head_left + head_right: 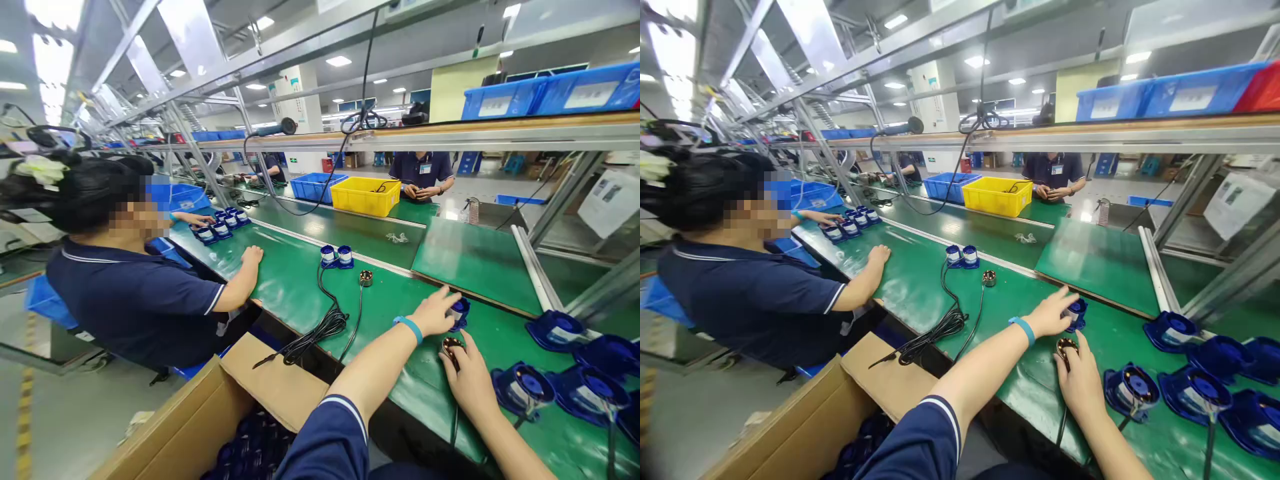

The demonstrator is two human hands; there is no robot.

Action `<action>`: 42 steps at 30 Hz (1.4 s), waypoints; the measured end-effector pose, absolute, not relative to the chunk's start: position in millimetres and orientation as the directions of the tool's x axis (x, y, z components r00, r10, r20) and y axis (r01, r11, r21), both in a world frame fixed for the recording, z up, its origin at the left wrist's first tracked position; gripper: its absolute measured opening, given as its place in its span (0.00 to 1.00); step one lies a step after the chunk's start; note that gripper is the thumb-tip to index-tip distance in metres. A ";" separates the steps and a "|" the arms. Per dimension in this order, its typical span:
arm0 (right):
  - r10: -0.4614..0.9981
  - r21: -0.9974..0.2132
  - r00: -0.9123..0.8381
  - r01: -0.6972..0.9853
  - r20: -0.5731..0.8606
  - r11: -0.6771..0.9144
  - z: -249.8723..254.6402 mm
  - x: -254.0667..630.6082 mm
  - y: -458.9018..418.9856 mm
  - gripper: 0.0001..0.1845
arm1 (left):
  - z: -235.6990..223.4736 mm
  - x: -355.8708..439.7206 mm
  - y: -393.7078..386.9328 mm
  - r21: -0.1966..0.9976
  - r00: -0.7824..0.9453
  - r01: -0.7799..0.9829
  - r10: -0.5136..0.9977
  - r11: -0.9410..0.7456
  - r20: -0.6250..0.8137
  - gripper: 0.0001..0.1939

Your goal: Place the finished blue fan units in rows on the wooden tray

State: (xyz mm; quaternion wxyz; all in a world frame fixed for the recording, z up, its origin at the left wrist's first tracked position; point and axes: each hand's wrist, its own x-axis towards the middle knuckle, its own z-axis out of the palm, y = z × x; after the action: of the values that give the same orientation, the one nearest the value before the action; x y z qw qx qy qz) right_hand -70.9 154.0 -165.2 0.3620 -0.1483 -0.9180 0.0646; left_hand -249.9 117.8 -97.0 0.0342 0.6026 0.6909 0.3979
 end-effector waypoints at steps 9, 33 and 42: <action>0.332 -0.285 -0.647 0.181 0.686 0.941 -183.0 -72.2 165.4 0.26 | -135.3 -229.1 86.8 0.658 -0.446 0.749 0.671 -0.084 0.593 0.29; 0.139 -0.111 -0.549 0.084 0.825 0.990 -94.1 -97.4 135.6 0.29 | -154.7 -219.6 66.1 0.768 -0.584 0.641 0.660 0.016 0.473 0.32; 0.188 -0.043 -0.752 0.208 0.632 0.977 -99.2 -100.8 154.5 0.27 | -153.5 -219.5 66.1 0.702 -0.480 0.712 0.714 -0.023 0.510 0.30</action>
State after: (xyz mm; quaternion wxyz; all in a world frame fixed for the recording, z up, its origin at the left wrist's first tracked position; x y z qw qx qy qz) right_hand -100.8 154.5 -99.2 0.3359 -0.1056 -0.9358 -0.0149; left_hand -219.5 66.1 -153.5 0.0013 0.5099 0.6990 0.5014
